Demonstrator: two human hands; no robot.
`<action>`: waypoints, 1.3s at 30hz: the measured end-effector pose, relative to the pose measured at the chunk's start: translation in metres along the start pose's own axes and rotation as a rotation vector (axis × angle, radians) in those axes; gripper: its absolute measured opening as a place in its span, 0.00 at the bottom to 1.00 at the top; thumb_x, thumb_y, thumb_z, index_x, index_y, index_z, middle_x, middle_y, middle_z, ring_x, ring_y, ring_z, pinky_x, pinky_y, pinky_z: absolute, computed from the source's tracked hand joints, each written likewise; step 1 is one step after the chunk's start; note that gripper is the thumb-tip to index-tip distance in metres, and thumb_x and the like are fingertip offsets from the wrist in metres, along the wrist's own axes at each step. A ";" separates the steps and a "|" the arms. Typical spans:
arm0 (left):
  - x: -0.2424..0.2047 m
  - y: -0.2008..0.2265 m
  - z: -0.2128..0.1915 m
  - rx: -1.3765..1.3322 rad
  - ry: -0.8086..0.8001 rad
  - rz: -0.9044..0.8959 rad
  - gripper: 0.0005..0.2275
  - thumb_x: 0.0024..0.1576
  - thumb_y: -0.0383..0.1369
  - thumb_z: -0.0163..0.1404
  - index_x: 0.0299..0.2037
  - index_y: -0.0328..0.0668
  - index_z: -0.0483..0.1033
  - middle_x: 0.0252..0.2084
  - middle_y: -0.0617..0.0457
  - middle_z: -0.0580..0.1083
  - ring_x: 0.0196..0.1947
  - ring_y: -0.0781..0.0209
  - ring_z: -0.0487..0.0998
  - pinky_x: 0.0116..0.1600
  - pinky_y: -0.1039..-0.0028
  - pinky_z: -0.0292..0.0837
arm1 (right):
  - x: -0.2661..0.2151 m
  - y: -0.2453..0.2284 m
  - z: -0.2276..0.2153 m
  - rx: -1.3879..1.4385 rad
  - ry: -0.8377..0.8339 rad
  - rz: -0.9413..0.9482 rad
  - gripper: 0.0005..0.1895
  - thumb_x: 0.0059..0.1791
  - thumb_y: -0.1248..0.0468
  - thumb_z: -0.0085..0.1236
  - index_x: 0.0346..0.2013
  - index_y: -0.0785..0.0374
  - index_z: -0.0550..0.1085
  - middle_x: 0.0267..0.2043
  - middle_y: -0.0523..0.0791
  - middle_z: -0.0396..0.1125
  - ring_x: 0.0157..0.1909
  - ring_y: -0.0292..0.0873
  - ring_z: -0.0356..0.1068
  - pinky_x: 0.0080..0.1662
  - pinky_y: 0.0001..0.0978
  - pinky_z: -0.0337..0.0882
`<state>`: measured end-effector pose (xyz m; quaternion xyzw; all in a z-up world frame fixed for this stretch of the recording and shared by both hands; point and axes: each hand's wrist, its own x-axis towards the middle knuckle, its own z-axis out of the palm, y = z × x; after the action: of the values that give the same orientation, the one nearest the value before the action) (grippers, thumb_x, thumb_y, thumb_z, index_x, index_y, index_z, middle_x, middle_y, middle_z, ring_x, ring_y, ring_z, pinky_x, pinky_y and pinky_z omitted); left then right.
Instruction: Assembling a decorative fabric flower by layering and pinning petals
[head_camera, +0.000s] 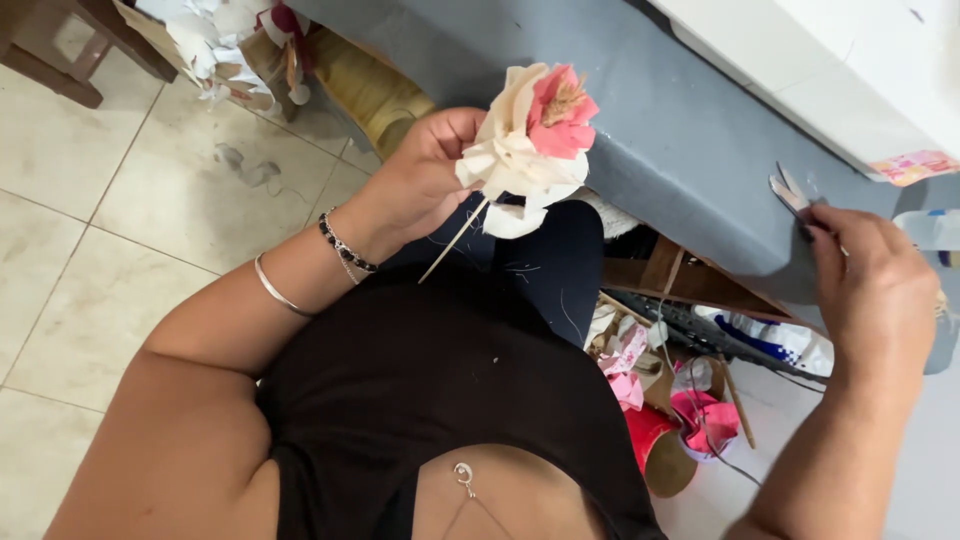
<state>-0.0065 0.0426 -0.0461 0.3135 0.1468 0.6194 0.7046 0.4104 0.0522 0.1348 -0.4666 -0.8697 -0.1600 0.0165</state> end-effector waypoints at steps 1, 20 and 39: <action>-0.001 0.005 0.005 -0.001 0.000 0.006 0.12 0.54 0.19 0.59 0.45 0.39 0.78 0.42 0.55 0.80 0.42 0.67 0.80 0.49 0.78 0.78 | -0.006 0.008 0.008 -0.003 0.003 -0.004 0.08 0.65 0.74 0.63 0.58 0.70 0.82 0.56 0.52 0.77 0.54 0.51 0.76 0.57 0.40 0.75; -0.017 0.027 0.027 0.201 -0.085 -0.092 0.08 0.58 0.25 0.60 0.41 0.43 0.72 0.40 0.56 0.79 0.39 0.73 0.79 0.43 0.83 0.78 | 0.033 -0.098 -0.062 0.169 0.175 -0.342 0.27 0.58 0.48 0.44 0.42 0.68 0.82 0.33 0.48 0.74 0.29 0.50 0.67 0.38 0.41 0.64; -0.025 0.025 0.034 0.426 -0.059 -0.004 0.05 0.61 0.24 0.57 0.43 0.36 0.73 0.43 0.51 0.78 0.45 0.68 0.80 0.53 0.81 0.79 | 0.067 -0.160 -0.069 -0.486 0.131 -0.512 0.10 0.63 0.62 0.65 0.39 0.46 0.74 0.33 0.32 0.66 0.26 0.32 0.57 0.32 0.21 0.54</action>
<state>-0.0108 0.0105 -0.0089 0.4732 0.2543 0.5635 0.6276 0.2338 0.0044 0.1701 -0.2126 -0.8920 -0.3908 -0.0798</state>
